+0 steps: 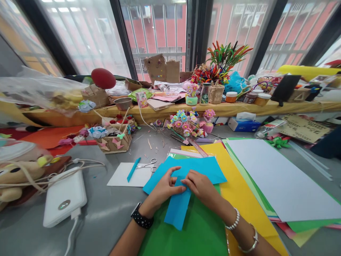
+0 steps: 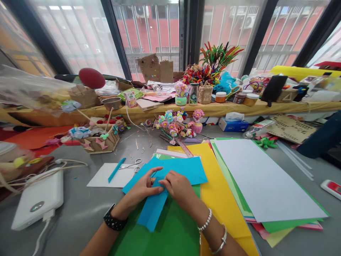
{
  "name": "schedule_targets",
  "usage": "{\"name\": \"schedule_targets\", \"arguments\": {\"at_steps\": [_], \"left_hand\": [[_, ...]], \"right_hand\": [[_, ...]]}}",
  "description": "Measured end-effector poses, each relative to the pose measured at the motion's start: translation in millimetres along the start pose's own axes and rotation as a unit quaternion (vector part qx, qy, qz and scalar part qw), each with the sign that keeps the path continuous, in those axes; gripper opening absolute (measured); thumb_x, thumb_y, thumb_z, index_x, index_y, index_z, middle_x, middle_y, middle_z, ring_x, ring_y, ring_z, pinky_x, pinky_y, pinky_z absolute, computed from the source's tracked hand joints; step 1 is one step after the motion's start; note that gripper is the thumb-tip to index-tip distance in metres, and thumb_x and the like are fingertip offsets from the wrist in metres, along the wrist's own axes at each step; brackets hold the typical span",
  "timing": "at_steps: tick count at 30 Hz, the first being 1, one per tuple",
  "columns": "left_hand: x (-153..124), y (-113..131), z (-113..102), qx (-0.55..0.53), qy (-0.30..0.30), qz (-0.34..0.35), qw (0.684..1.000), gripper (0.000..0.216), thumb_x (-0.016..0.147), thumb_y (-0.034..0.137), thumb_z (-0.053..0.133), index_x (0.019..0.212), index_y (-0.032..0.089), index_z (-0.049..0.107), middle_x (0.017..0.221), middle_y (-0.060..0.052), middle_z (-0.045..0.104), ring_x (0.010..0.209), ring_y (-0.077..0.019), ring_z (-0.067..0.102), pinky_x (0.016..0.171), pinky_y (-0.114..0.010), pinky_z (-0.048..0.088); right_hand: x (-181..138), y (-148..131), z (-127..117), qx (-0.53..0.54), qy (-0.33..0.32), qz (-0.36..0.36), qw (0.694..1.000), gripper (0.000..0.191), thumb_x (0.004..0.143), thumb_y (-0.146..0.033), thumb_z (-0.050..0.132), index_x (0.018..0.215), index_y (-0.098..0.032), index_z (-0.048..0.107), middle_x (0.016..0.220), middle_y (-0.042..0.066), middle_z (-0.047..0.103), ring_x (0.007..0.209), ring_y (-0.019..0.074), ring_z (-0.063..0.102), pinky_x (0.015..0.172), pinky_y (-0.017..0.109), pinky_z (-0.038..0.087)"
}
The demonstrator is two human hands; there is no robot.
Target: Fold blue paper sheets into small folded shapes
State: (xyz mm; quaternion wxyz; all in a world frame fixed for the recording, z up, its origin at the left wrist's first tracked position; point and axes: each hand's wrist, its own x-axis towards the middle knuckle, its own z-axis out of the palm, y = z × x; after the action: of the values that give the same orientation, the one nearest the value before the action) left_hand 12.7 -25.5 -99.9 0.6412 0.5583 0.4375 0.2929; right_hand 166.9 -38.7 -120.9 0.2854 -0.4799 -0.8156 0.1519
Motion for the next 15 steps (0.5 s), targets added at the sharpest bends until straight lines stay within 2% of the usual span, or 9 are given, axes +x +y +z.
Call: {"name": "schedule_targets", "arguments": {"at_steps": [10,15], "left_hand": [[1.2,-1.9,0.5,-0.011,0.026,0.003,1.0,0.069,0.055,0.029,0.072,0.115,0.014,0.039,0.051,0.012,0.028,0.047,-0.0065,0.025,0.043,-0.02,0.018],[2.0,-4.2,-1.9,-0.012,0.041,0.009,0.999,0.074,0.055,0.033,0.072,0.116,0.013,0.037,0.052,0.012,0.026,0.047,-0.0071,0.023,0.043,-0.021,0.017]], "right_hand": [[0.0,2.1,3.7,-0.012,-0.019,0.011,1.0,0.034,0.09,-0.03,0.032,0.061,-0.019,0.046,0.063,0.003,0.053,0.063,0.0172,0.049,0.055,0.026,0.036],[-0.6,4.0,-1.4,0.021,-0.031,0.003,0.999,0.03,0.09,-0.029,0.035,0.064,-0.019,0.046,0.065,0.001,0.053,0.063,0.0147,0.049,0.057,0.024,0.037]]}}
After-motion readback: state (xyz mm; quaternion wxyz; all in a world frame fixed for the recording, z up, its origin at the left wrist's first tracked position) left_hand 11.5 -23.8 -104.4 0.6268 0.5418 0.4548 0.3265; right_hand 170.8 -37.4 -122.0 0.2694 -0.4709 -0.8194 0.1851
